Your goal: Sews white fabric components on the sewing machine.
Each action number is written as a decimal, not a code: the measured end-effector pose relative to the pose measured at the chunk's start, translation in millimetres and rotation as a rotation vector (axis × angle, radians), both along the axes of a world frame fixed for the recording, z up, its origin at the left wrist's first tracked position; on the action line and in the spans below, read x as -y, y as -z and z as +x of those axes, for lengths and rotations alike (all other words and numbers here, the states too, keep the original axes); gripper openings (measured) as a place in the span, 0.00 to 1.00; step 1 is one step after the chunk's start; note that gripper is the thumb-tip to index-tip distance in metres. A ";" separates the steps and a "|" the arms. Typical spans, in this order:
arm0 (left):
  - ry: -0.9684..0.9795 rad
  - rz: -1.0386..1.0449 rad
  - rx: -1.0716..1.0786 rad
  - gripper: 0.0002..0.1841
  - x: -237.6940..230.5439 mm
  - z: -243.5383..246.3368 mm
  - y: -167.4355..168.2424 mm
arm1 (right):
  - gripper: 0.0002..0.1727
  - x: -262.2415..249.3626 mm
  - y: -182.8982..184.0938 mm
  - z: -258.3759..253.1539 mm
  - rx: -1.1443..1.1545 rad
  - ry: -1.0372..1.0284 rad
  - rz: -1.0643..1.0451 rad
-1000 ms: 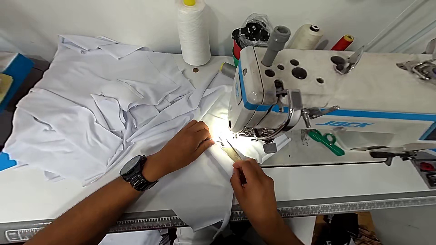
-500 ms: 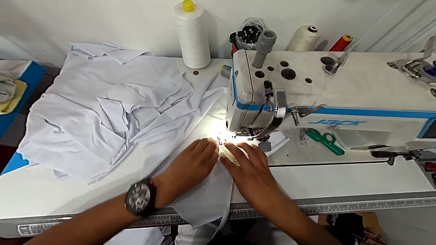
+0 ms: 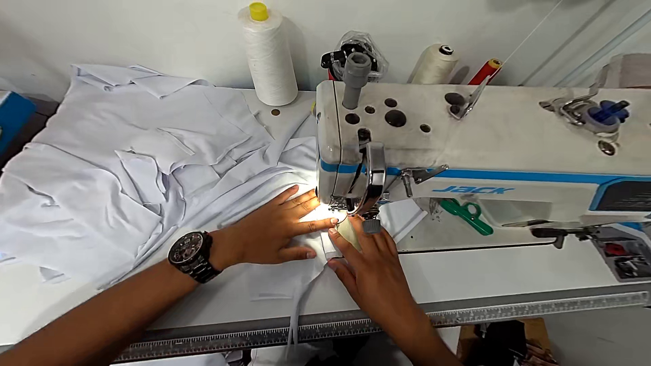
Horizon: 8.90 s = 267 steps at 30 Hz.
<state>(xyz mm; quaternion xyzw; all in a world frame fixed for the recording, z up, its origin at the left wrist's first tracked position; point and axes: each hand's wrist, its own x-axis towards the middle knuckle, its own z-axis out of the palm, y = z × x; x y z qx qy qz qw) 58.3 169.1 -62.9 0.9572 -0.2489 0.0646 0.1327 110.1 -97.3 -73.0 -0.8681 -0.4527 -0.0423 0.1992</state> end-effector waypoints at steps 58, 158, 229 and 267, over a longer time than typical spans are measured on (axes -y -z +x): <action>-1.201 0.100 -0.058 0.34 33.9 -135.9 -25.0 | 0.23 36.9 21.7 -130.8 0.084 0.002 0.267; -0.549 -0.129 0.047 0.18 63.0 -16.4 -5.0 | 0.11 9.1 -27.0 77.7 0.189 -0.280 0.129; -0.125 -0.198 0.225 0.13 39.1 -23.2 -3.2 | 0.16 -16.7 -18.9 93.2 0.042 -0.532 -0.116; -0.050 0.003 0.039 0.32 29.5 -45.3 4.4 | 0.12 -14.1 -15.6 93.1 0.070 -0.389 0.099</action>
